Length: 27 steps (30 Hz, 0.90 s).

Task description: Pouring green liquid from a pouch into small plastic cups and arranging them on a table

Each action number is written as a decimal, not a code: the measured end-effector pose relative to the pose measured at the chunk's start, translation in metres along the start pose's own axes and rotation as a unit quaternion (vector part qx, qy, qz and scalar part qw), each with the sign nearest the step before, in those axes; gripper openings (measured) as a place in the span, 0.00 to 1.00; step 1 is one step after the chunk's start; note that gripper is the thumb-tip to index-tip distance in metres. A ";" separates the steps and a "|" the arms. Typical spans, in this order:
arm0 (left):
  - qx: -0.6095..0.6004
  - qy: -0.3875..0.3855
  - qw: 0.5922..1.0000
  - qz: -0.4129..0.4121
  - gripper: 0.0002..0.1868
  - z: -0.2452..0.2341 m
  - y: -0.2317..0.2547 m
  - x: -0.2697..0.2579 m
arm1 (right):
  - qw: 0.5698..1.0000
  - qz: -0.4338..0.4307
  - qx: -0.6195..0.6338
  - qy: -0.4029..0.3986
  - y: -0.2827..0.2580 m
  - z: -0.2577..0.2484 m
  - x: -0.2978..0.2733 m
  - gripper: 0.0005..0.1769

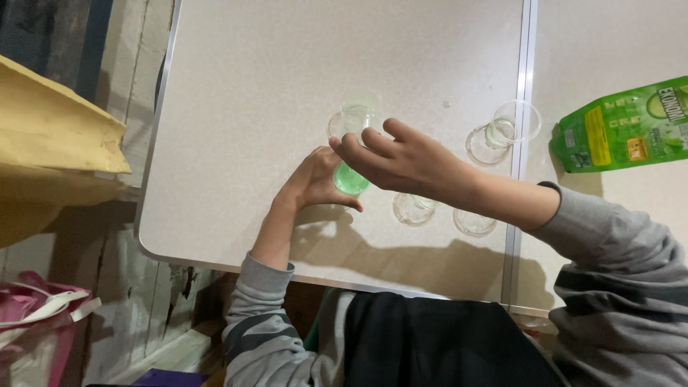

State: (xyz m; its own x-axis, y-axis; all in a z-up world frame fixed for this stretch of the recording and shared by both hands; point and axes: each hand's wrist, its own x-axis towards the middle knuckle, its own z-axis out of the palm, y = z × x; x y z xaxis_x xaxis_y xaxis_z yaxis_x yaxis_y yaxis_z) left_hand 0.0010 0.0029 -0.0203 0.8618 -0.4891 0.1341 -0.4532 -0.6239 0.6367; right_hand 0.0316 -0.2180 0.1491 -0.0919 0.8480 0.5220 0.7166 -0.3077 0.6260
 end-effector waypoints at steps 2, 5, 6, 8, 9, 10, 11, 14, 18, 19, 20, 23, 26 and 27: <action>-0.023 -0.008 1.000 -0.008 0.51 0.009 -0.013 -0.002 | 1.000 0.010 0.027 -0.013 0.000 0.001 -0.001 0.07; 0.001 0.011 1.000 -0.001 0.57 0.001 -0.006 0.003 | 0.991 0.062 0.097 -0.070 -0.013 0.031 -0.024 0.22; 0.000 0.010 1.000 -0.001 0.57 0.004 -0.009 0.000 | 0.991 0.062 0.097 -0.070 -0.010 0.032 -0.026 0.22; 0.036 0.027 0.999 0.006 0.59 0.009 -0.014 -0.004 | 0.948 0.139 0.233 -0.168 -0.004 0.034 -0.030 0.48; 0.036 0.027 0.999 0.007 0.59 0.007 -0.010 -0.004 | 0.948 0.140 0.233 -0.168 0.005 0.034 -0.033 0.48; 0.004 0.019 1.000 -0.011 0.60 0.004 -0.006 -0.004 | 0.924 0.186 0.258 -0.211 0.014 0.033 -0.037 0.52; -0.029 0.010 0.999 -0.028 0.63 0.002 -0.002 -0.004 | 0.895 0.233 0.283 -0.253 0.022 0.032 -0.040 0.56; -0.007 0.036 0.998 0.047 0.59 -0.006 0.006 -0.001 | 0.832 0.298 0.313 -0.347 0.058 0.040 -0.055 0.54; -0.012 0.028 0.999 0.038 0.60 -0.005 0.006 -0.001 | 0.792 0.337 0.329 -0.390 0.074 0.073 -0.091 0.55; -0.006 0.032 0.999 0.034 0.60 -0.005 0.005 -0.002 | 0.764 0.338 0.329 -0.440 0.072 0.082 -0.098 0.56; 0.001 0.035 0.999 0.030 0.60 -0.004 0.005 -0.002 | 0.734 0.338 0.328 -0.490 0.071 0.092 -0.106 0.56; -0.003 0.033 0.999 0.018 0.60 -0.007 0.007 -0.002 | 0.716 0.332 0.325 -0.521 0.064 0.108 -0.127 0.57; -0.008 0.041 0.999 0.024 0.60 -0.005 0.005 -0.001 | 0.722 0.318 0.308 -0.531 0.060 0.116 -0.135 0.58; -0.008 0.041 0.999 0.023 0.60 -0.006 0.006 -0.001 | 0.722 0.318 0.309 -0.531 0.060 0.116 -0.137 0.58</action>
State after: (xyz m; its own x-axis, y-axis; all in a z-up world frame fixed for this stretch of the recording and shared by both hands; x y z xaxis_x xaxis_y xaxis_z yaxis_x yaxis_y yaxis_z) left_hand -0.0012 0.0034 -0.0123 0.8562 -0.4655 0.2242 -0.4895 -0.5918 0.6405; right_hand 0.1676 -0.3023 0.0477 0.7383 0.5736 -0.3548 0.5822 -0.8076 -0.0941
